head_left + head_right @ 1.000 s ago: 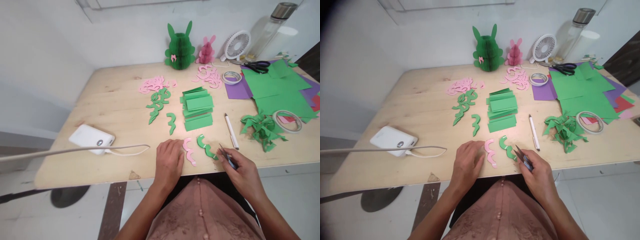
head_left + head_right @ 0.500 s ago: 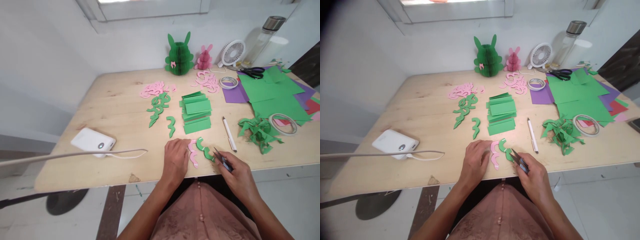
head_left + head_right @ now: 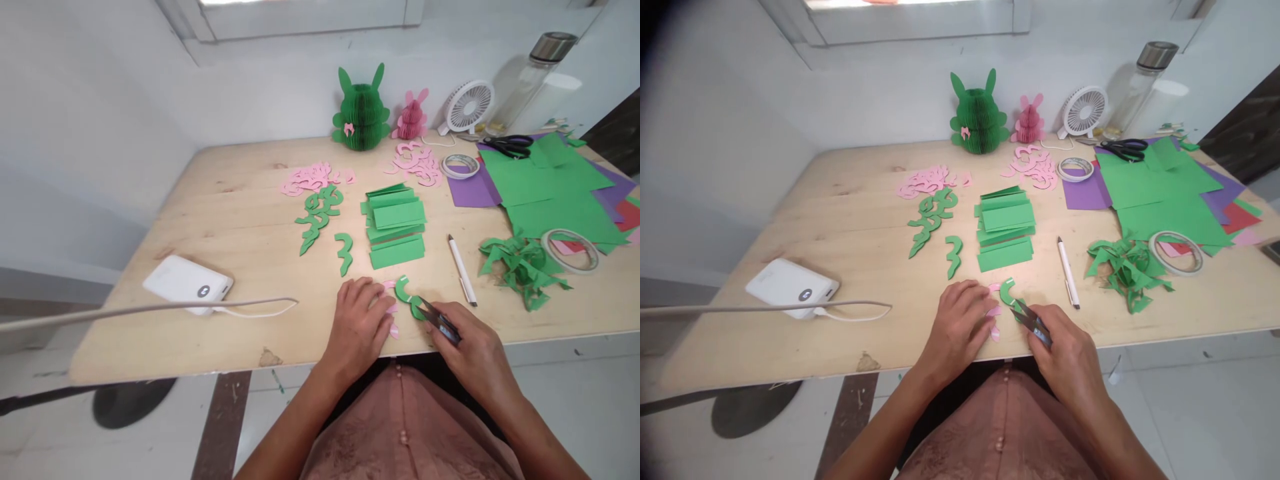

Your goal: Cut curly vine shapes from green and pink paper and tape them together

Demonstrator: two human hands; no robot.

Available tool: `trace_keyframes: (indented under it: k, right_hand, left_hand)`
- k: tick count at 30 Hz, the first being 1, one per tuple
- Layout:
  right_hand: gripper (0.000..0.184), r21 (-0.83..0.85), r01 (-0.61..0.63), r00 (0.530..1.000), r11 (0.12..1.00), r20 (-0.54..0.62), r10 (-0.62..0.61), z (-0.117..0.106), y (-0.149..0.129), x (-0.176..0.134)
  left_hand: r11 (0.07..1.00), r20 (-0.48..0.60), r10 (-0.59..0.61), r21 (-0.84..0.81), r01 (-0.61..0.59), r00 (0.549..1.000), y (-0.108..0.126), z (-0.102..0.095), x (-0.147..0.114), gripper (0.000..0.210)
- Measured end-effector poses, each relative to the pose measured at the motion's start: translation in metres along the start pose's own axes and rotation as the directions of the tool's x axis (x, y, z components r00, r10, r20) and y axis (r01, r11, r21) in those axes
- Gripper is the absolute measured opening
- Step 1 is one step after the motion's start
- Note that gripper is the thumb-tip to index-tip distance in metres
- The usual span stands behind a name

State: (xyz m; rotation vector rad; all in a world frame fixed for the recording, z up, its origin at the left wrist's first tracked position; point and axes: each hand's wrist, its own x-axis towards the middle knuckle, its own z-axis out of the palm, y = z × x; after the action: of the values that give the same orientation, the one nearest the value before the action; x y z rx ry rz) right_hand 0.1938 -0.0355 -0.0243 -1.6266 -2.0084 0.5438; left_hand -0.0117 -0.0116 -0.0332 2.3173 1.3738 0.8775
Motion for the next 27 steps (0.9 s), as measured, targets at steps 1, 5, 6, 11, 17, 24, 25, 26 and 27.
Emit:
trace_keyframes:
  k: [1, 5, 6, 11, 17, 24, 25, 26, 27]
  right_hand:
    - [0.021, -0.001, -0.007, 1.0, 1.0, 0.006, 0.007, 0.0, -0.0005, -0.0006]
    - [0.021, 0.024, -0.042, 0.999, 0.999, 0.03, 0.041, 0.0006, -0.0036, -0.002]
    - [0.02, 0.033, -0.048, 0.998, 0.998, 0.035, 0.047, 0.0009, -0.0043, -0.002]
    - [0.02, 0.06, -0.059, 0.997, 0.996, 0.044, 0.057, 0.002, -0.0058, -0.0014]
    - [0.02, 0.069, -0.057, 0.998, 0.996, 0.043, 0.054, 0.0022, -0.005, -0.0019]
    - [0.019, 0.073, -0.051, 0.999, 0.996, 0.023, 0.049, 0.002, -0.0043, -0.0004]
    - [0.019, 0.074, -0.04, 0.999, 0.996, 0.017, 0.039, 0.0021, -0.0042, 0.0001]
    - [0.019, 0.072, -0.027, 1.0, 0.997, 0.009, 0.026, 0.0023, -0.004, 0.0006]
    - [0.019, 0.069, -0.016, 1.0, 0.997, 0.002, 0.016, 0.0024, -0.0038, 0.001]
  left_hand:
    - [1.0, 0.0, -0.002, 0.01, 0.002, 1.0, 0.0007, -0.0002, 0.0001, 0.018]
    - [0.999, -0.006, -0.009, 0.05, 0.009, 1.0, 0.0025, 0.0004, 0.0003, 0.015]
    - [0.998, -0.008, -0.01, 0.061, 0.011, 1.0, 0.0026, 0.0007, 0.0003, 0.014]
    - [0.995, -0.022, -0.017, 0.101, 0.019, 1.0, 0.0033, 0.0008, -0.0002, 0.01]
    - [0.996, -0.041, -0.028, 0.089, 0.031, 0.999, 0.0045, -0.0001, -0.001, 0.011]
    - [0.998, -0.11, -0.043, 0.04, 0.047, 0.993, 0.0007, -0.0009, -0.0042, 0.014]
    - [0.999, -0.109, -0.043, 0.028, 0.046, 0.993, 0.0001, -0.0012, -0.0042, 0.015]
    - [0.999, -0.109, -0.042, 0.018, 0.044, 0.993, -0.0004, -0.0014, -0.004, 0.015]
    - [0.999, -0.11, -0.041, 0.01, 0.042, 0.993, -0.0008, -0.0017, -0.0037, 0.016]
